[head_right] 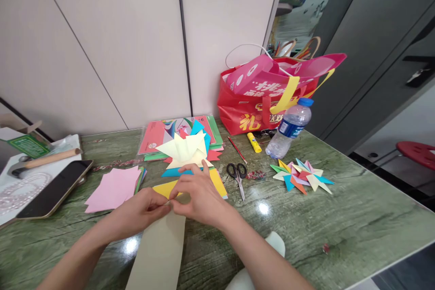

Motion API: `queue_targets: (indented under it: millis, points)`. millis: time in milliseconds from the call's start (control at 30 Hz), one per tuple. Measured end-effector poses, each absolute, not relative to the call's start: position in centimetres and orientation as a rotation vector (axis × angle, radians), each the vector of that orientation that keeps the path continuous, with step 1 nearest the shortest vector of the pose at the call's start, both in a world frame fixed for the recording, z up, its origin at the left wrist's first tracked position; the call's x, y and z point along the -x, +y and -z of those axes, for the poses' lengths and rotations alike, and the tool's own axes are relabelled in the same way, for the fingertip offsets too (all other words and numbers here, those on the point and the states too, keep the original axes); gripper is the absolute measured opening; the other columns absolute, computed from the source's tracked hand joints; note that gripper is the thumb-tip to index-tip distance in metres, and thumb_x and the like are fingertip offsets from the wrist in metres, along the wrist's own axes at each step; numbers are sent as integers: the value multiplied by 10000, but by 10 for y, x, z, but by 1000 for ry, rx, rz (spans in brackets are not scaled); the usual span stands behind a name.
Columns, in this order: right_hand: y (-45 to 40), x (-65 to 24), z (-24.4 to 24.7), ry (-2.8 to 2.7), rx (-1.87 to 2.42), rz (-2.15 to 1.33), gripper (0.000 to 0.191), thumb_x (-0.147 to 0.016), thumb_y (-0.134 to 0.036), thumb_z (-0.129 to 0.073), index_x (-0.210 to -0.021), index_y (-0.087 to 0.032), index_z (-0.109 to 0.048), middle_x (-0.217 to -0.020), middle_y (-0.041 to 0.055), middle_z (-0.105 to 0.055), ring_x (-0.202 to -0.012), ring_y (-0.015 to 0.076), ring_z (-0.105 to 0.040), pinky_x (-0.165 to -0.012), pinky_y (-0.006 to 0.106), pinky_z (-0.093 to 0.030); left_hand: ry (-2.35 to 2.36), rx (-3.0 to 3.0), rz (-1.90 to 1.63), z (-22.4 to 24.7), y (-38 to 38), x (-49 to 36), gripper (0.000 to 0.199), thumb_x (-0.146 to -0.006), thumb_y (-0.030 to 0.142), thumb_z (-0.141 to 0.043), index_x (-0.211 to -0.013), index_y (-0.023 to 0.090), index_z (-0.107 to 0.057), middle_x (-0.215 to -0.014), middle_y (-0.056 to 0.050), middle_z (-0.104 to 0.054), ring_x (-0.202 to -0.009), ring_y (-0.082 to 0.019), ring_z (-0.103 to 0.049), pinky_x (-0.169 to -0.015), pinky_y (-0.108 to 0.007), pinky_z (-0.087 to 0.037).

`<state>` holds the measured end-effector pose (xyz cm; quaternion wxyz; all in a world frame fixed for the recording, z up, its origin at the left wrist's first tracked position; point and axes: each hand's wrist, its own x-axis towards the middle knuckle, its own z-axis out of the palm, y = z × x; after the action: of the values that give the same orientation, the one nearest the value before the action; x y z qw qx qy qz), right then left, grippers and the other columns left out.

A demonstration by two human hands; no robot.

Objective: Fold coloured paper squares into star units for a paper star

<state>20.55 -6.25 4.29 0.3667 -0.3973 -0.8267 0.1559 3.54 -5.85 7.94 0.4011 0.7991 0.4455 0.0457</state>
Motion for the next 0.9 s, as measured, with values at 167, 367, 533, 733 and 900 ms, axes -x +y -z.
queue_targets:
  millis: [167, 367, 533, 733, 900]
  points:
    - [-62, -207, -45, -2123, 1058, -415, 118, -637, -135, -604, -616, -251, -614, -650, -42, -643, -978, 217, -505, -942, 436, -247, 1093, -2032, -101, -81, -57, -30, 377, -780, 335, -404, -497, 202, -193, -499, 56, -172, -456, -89, -149, -433, -275, -111]
    - [-54, -219, -46, -2081, 1071, -434, 131, -644, -118, -586, -610, -239, -623, -632, -17, -638, -970, 231, -513, -896, 406, -305, 1046, -1978, -54, -85, -52, -19, 403, -787, 359, -428, -494, 200, -201, -508, 57, -169, -459, -88, -138, -431, -273, -111]
    - [-45, -231, -42, -2035, 1088, -440, 117, -651, -127, -592, -614, -234, -619, -660, -20, -659, -961, 235, -512, -886, 412, -313, 986, -1945, -19, -90, -46, -8, 399, -800, 365, -432, -495, 198, -236, -518, 55, -192, -460, -88, -154, -434, -272, -118]
    - [-31, -247, -32, -1931, 1191, -309, 100, -649, -127, -596, -628, -220, -624, -699, 10, -646, -915, 232, -530, -879, 412, -335, 1021, -1771, -160, -94, -40, 8, 416, -781, 409, -493, -460, 178, -364, -493, 58, -243, -456, -82, -194, -441, -251, -138]
    - [-36, -237, -33, -1852, 1113, -508, 91, -707, -123, -559, -704, -204, -602, -765, 20, -636, -802, 174, -570, -768, 313, -412, 1122, -1345, -537, -91, -37, 6, 286, -725, 400, -591, -597, 145, -612, -523, 0, -539, -466, -102, -423, -445, -218, -299]
